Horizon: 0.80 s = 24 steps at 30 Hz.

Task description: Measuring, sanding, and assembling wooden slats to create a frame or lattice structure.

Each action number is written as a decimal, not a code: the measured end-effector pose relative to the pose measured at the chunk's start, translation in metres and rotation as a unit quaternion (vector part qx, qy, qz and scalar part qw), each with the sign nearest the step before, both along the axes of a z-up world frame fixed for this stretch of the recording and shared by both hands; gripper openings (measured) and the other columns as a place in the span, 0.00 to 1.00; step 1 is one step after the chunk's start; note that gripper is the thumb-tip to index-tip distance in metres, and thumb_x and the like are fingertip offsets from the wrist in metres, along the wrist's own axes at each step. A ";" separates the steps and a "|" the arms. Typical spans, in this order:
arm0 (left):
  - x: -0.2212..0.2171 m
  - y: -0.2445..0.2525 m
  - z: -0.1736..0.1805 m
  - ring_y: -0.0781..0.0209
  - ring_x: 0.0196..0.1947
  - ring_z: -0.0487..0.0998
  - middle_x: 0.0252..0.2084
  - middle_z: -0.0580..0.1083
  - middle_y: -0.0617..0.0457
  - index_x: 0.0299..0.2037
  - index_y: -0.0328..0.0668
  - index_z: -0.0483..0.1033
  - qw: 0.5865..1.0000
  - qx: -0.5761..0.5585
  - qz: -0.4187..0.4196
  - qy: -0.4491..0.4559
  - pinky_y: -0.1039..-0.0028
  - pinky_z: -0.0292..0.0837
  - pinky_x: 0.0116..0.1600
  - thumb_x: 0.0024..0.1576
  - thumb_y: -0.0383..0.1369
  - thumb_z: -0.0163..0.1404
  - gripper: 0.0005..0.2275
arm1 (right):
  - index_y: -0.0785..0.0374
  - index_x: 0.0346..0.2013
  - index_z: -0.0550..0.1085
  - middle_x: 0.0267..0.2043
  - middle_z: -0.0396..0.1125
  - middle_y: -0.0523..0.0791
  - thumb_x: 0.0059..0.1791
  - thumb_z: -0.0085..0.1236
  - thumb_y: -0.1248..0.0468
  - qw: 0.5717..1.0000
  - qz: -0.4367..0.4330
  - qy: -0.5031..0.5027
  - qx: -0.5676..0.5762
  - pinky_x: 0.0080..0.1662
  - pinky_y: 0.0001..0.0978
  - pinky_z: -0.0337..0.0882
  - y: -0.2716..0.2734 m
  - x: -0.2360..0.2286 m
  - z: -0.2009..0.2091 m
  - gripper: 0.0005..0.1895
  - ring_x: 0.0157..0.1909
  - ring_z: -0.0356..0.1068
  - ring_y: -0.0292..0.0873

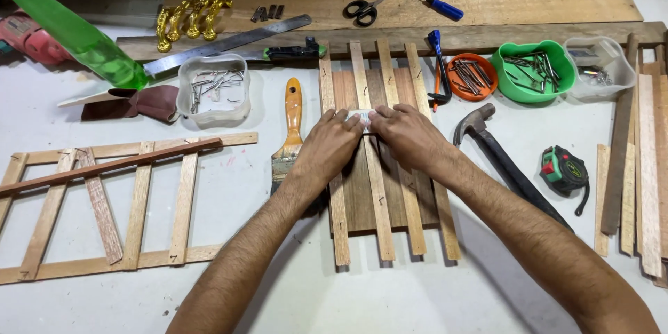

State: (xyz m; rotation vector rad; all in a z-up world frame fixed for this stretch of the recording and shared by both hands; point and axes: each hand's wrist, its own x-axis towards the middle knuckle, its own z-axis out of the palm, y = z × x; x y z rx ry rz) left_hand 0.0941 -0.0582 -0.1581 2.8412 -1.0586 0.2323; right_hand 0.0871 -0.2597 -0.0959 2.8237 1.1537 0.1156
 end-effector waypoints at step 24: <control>-0.068 -0.003 0.049 0.56 0.53 0.81 0.47 0.80 0.45 0.51 0.43 0.79 0.994 0.057 0.009 0.096 0.50 0.48 0.79 0.62 0.19 0.43 0.14 | 0.57 0.53 0.75 0.46 0.73 0.50 0.54 0.55 0.64 0.997 -0.033 0.071 0.029 0.70 0.52 0.60 0.002 -0.067 0.015 0.13 0.44 0.77 0.47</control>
